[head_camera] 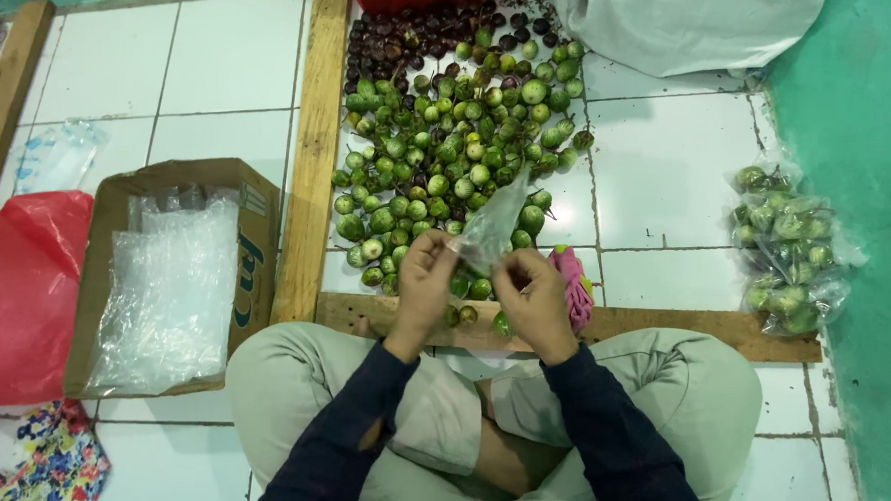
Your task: Packaging small green fruits into plastic bags after wiping them with a cloth
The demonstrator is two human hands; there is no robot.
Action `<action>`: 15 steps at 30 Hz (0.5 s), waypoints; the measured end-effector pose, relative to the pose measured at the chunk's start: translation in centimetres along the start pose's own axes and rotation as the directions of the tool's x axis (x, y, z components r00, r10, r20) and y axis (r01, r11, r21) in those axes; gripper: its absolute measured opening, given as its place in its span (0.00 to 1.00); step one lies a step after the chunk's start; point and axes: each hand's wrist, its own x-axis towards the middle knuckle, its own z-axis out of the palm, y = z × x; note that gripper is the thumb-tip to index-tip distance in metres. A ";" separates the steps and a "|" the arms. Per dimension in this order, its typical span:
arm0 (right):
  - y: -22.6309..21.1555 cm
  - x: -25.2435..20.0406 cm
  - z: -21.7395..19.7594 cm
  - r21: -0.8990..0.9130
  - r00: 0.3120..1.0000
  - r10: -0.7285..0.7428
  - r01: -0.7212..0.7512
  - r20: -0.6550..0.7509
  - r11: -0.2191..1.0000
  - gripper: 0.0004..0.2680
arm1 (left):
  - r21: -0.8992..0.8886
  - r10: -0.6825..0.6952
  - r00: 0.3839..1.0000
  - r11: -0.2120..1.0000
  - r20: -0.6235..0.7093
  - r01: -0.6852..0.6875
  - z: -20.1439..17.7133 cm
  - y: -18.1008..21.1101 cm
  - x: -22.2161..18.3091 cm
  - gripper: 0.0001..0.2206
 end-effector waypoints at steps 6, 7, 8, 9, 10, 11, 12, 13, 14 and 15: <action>-3.6 -0.2 -0.2 -0.131 0.983 -0.153 0.140 -0.103 0.982 0.05 | 0.092 -0.128 0.991 0.988 0.032 0.124 -0.2 -3.9 -0.1 0.05; -3.1 -0.3 -0.1 -0.132 0.983 -0.152 0.138 -0.102 0.982 0.05 | 0.091 -0.130 0.991 0.988 0.032 0.126 -0.1 -3.6 -0.1 0.05; -2.6 -0.3 0.0 -0.071 0.990 -0.125 0.121 -0.059 0.990 0.04 | 0.091 -0.133 0.990 0.988 0.042 0.129 0.0 -3.3 0.0 0.07; -2.1 -0.2 0.0 -0.011 0.995 -0.102 0.102 -0.018 0.995 0.04 | 0.090 -0.134 0.989 0.988 0.055 0.129 0.2 -3.1 0.2 0.11; -2.6 -0.3 0.1 -0.013 0.995 -0.102 0.102 -0.020 0.995 0.04 | 0.089 -0.134 0.989 0.988 0.057 0.129 0.2 -3.3 0.2 0.11; -3.1 -0.4 0.5 0.335 0.996 0.055 -0.077 0.075 0.939 0.05 | 0.027 -0.219 0.972 0.976 0.083 0.218 0.0 -3.6 0.1 0.10; -3.5 -0.6 0.8 0.618 0.962 0.166 -0.267 0.217 0.740 0.06 | -0.032 -0.301 0.947 0.951 0.113 0.306 -0.2 -3.8 0.0 0.10; -3.2 -0.4 0.4 0.621 0.961 0.169 -0.270 0.218 0.736 0.06 | -0.027 -0.305 0.946 0.950 0.111 0.310 -0.4 -3.7 0.1 0.10; -2.8 -0.2 0.1 0.736 0.922 0.228 -0.388 0.313 0.555 0.06 | -0.060 -0.307 0.942 0.947 0.132 0.317 -0.6 -3.5 0.1 0.07; -2.4 0.5 -0.5 0.801 0.873 0.256 -0.484 0.415 0.352 0.07 | -0.101 -0.300 0.942 0.943 0.152 0.317 -0.4 -3.5 0.4 0.05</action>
